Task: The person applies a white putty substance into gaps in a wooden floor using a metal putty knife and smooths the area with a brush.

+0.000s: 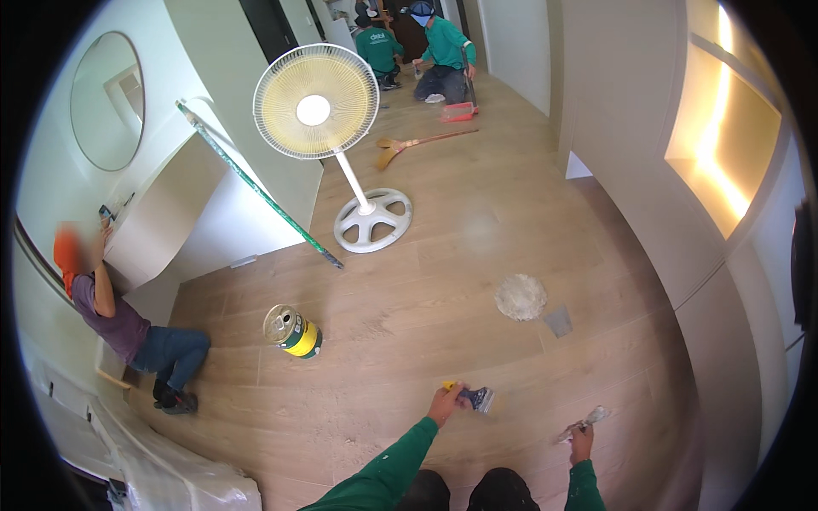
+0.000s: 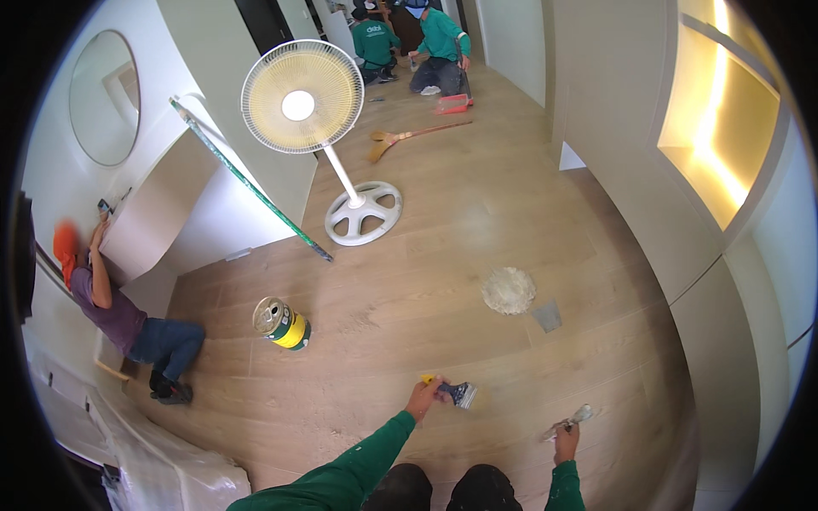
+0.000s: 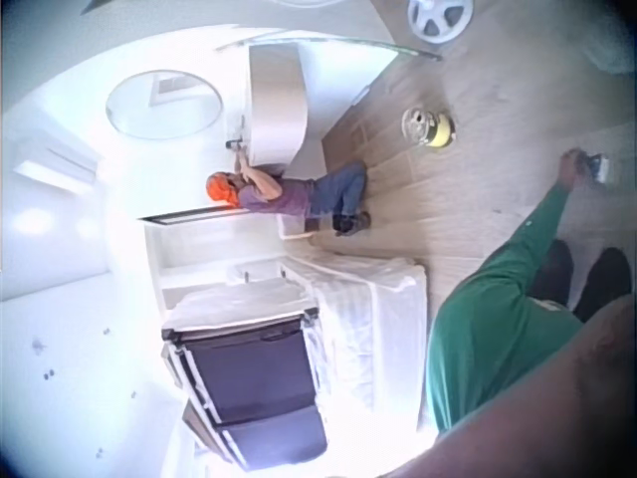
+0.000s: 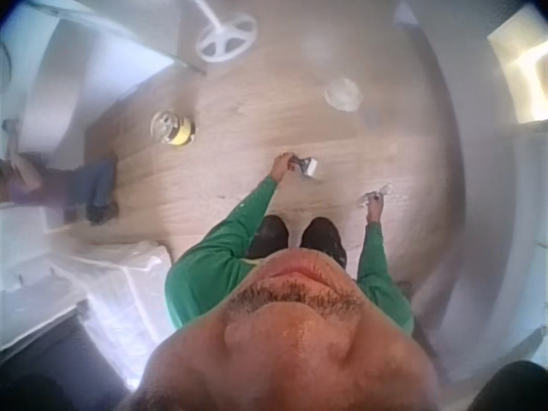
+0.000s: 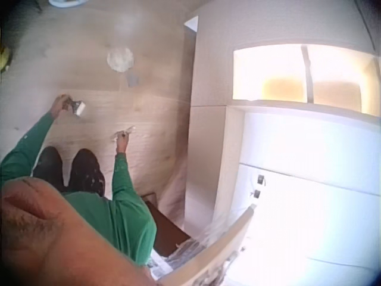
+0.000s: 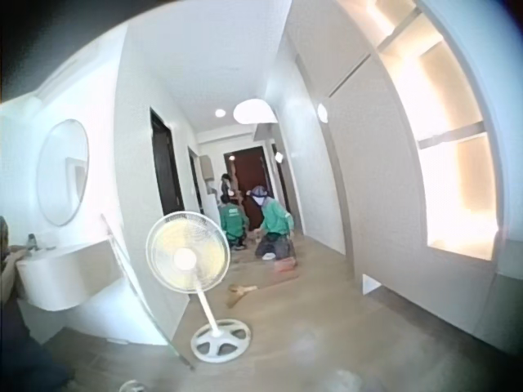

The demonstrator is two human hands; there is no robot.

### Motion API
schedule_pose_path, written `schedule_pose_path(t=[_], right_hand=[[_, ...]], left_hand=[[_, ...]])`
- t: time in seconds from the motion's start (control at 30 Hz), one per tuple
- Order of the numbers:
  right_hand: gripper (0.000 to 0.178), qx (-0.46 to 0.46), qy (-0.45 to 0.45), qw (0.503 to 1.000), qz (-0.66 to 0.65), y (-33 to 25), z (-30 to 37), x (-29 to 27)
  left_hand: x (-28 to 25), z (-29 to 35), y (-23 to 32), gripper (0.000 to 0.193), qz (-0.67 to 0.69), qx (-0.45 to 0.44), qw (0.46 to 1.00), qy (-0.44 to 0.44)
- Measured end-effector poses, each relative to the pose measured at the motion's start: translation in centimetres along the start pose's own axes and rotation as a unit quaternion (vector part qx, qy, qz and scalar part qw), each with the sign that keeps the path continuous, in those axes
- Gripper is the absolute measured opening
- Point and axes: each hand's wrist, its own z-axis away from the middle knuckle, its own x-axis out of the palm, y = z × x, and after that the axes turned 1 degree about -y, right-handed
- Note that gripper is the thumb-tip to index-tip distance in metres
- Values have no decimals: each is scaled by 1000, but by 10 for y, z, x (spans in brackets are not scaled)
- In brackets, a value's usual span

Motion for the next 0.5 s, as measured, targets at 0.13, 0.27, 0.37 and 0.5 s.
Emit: schedule_pose_path(t=[0.13, 0.27, 0.37, 0.5], right_hand=[[22, 21, -79, 995, 60, -12, 8, 68], [25, 79, -126, 987, 53, -6, 35, 93], [27, 141, -134, 980, 29, 0, 78, 107], [30, 187, -179, 966, 27, 24, 117, 123]], left_hand=[[-53, 4, -47, 43, 66, -101, 989, 84], [-51, 41, -92, 41, 121, -138, 979, 94], [-45, 85, -106, 41, 78, -149, 981, 98], [-56, 135, -115, 45, -57, -57, 996, 50]])
